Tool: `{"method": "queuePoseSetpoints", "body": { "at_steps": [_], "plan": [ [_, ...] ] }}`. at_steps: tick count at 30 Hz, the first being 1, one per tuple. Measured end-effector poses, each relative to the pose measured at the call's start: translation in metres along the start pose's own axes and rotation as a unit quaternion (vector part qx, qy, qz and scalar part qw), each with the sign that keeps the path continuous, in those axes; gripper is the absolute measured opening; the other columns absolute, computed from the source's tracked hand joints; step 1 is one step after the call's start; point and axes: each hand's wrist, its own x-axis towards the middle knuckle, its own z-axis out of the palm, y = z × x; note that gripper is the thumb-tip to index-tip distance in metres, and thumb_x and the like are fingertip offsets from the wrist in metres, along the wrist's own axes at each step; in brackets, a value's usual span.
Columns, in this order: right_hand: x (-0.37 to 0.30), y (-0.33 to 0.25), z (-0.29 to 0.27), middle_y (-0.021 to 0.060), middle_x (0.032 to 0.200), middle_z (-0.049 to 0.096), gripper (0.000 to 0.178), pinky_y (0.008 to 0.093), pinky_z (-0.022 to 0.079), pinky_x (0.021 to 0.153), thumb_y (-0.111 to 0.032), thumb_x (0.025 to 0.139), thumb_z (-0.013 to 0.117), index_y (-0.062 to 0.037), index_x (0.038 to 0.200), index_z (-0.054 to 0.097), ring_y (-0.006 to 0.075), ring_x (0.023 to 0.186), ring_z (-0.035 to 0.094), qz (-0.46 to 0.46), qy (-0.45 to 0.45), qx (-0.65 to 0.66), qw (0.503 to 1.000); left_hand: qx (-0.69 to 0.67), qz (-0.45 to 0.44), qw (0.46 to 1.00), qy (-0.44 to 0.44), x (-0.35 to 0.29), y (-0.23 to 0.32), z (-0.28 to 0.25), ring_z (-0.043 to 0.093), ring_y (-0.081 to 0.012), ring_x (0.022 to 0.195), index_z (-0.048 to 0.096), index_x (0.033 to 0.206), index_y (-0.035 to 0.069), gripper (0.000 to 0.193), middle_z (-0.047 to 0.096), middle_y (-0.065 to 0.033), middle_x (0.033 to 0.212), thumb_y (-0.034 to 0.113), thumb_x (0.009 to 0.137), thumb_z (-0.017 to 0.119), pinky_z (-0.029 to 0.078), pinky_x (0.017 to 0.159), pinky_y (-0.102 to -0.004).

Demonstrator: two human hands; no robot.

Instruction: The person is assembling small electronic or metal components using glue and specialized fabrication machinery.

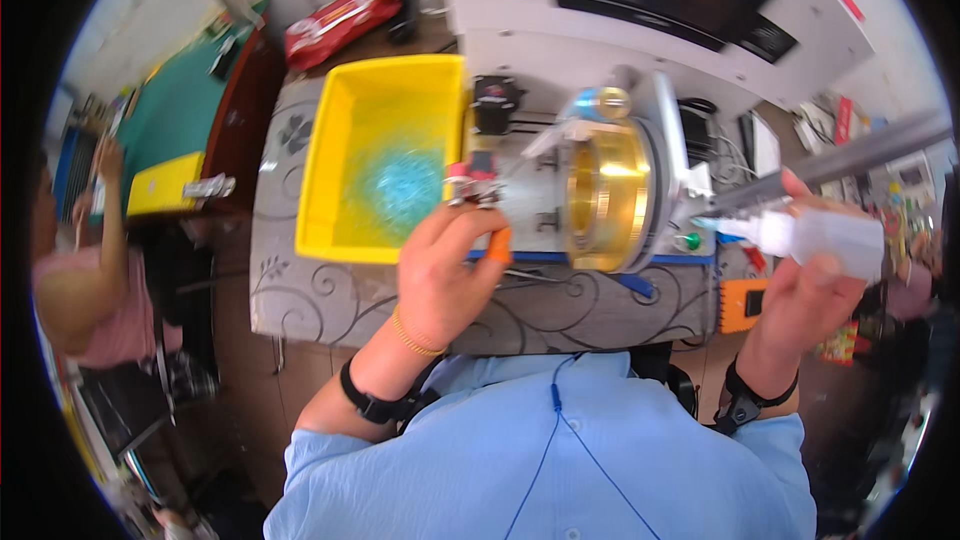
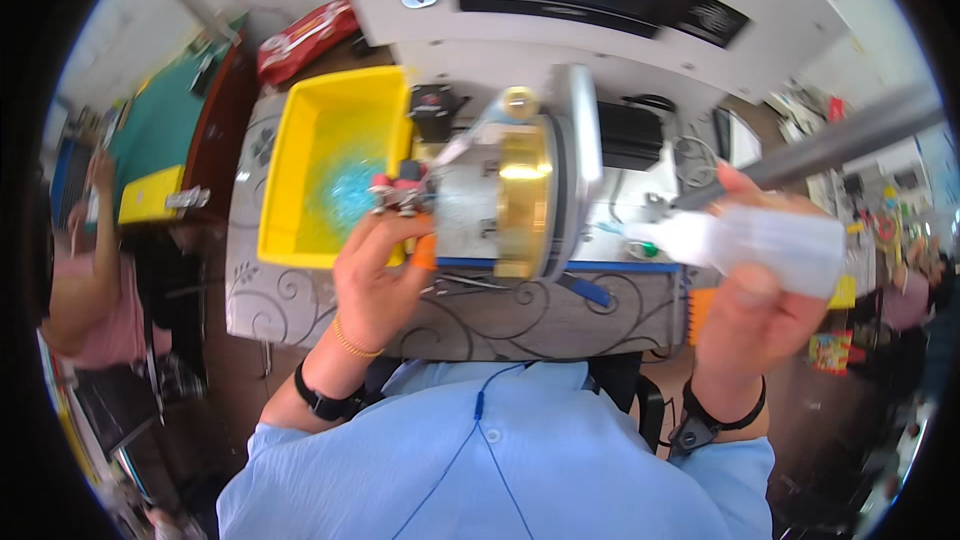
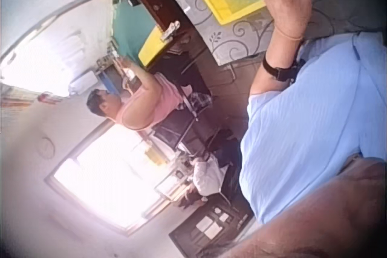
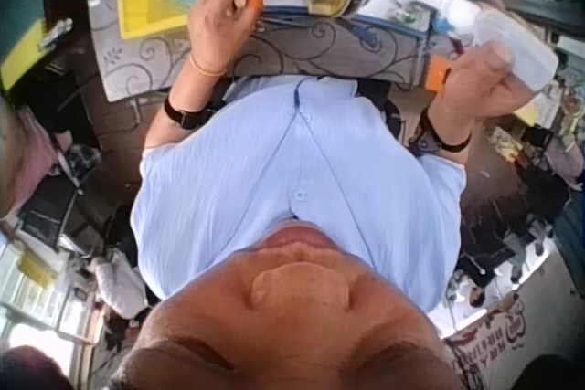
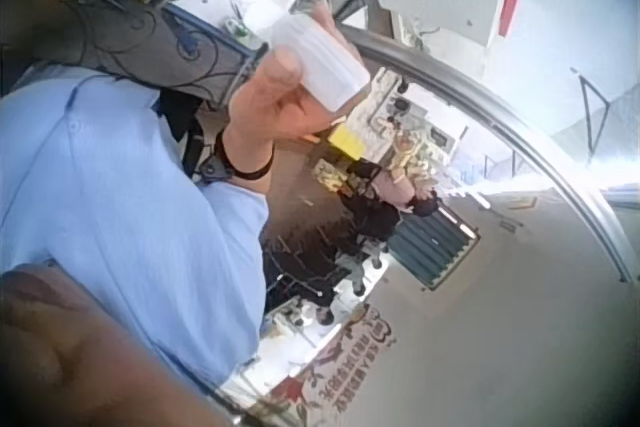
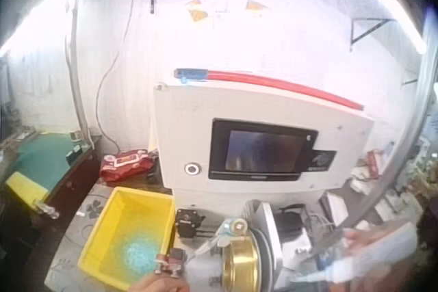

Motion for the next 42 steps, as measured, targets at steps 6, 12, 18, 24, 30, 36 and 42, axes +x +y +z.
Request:
{"method": "queuePoseSetpoints", "body": {
  "at_steps": [6,12,18,24,30,36,42],
  "plan": [
    [-0.04,0.039,-0.126,0.0116,0.101,0.064,0.033,0.0353,0.048,0.091,-0.026,0.095,0.063,0.0038,0.107,0.058,0.0181,0.092,0.062,0.074,0.283,-0.183,0.939,0.032,-0.013,0.999,0.003,-0.007,-0.002,0.001,0.063,-0.0257,0.08,0.065,0.091,0.003,0.018,0.066,-0.0122,0.088,-0.007,0.076,0.069,0.049,0.073,-0.0316],
    [-0.039,0.073,-0.122,0.0114,0.113,0.063,0.027,0.0311,0.045,0.094,-0.009,0.095,0.06,0.0017,0.119,0.053,0.0176,0.105,0.06,0.215,0.122,-0.341,0.907,0.071,0.001,0.997,0.032,-0.009,-0.006,0.003,0.063,-0.0279,0.079,0.065,0.09,0.004,0.021,0.065,-0.0129,0.087,-0.008,0.073,0.07,0.051,0.072,-0.0332],
    [-0.056,0.058,-0.111,0.0174,0.112,0.063,0.028,0.0321,0.048,0.085,0.004,0.089,0.055,0.0024,0.117,0.053,0.0199,0.097,0.059,-0.021,0.047,-0.18,0.982,0.03,-0.041,0.999,0.012,-0.002,0.004,0.003,0.063,-0.0268,0.081,0.066,0.091,0.005,0.018,0.066,-0.012,0.088,-0.004,0.077,0.069,0.05,0.072,-0.032],
    [-0.085,0.026,0.041,0.0073,0.091,0.066,0.019,0.0332,0.053,0.067,-0.02,0.084,0.073,-0.0056,0.093,0.065,0.0235,0.075,0.065,0.071,-0.371,-0.024,0.926,0.015,-0.019,1.0,0.0,-0.002,0.001,-0.003,0.063,-0.0255,0.077,0.066,0.092,0.005,0.015,0.066,-0.0104,0.086,-0.001,0.079,0.07,0.05,0.07,-0.0317],
    [-0.092,0.034,0.11,0.0105,0.09,0.062,0.023,0.0379,0.054,0.073,-0.018,0.084,0.067,-0.0049,0.102,0.063,0.0287,0.085,0.063,-0.003,-0.466,-0.177,0.867,-0.068,-0.126,0.986,-0.08,0.005,0.014,-0.022,0.064,-0.024,0.074,0.065,0.092,0.005,0.013,0.066,-0.0098,0.082,0.001,0.08,0.069,0.049,0.068,-0.0323],
    [-0.092,0.03,0.106,0.0095,0.087,0.061,0.018,0.0379,0.054,0.07,-0.013,0.083,0.066,-0.0049,0.099,0.063,0.0277,0.081,0.063,-0.01,-0.499,-0.194,0.845,0.116,0.068,0.991,-0.028,0.035,0.016,-0.041,0.064,-0.0224,0.076,0.063,0.091,0.005,0.012,0.066,-0.0081,0.081,0.002,0.081,0.068,0.049,0.065,-0.0321],
    [-0.049,-0.022,0.061,0.0091,0.083,0.062,0.019,0.034,0.053,0.062,-0.008,0.08,0.07,-0.0073,0.096,0.06,0.023,0.074,0.067,0.157,-0.438,-0.028,0.885,-0.127,0.0,0.985,-0.116,0.073,0.011,-0.025,0.061,-0.0218,0.07,0.062,0.092,0.004,0.006,0.065,-0.009,0.08,0.006,0.086,0.063,0.046,0.059,-0.032]
  ]
}}
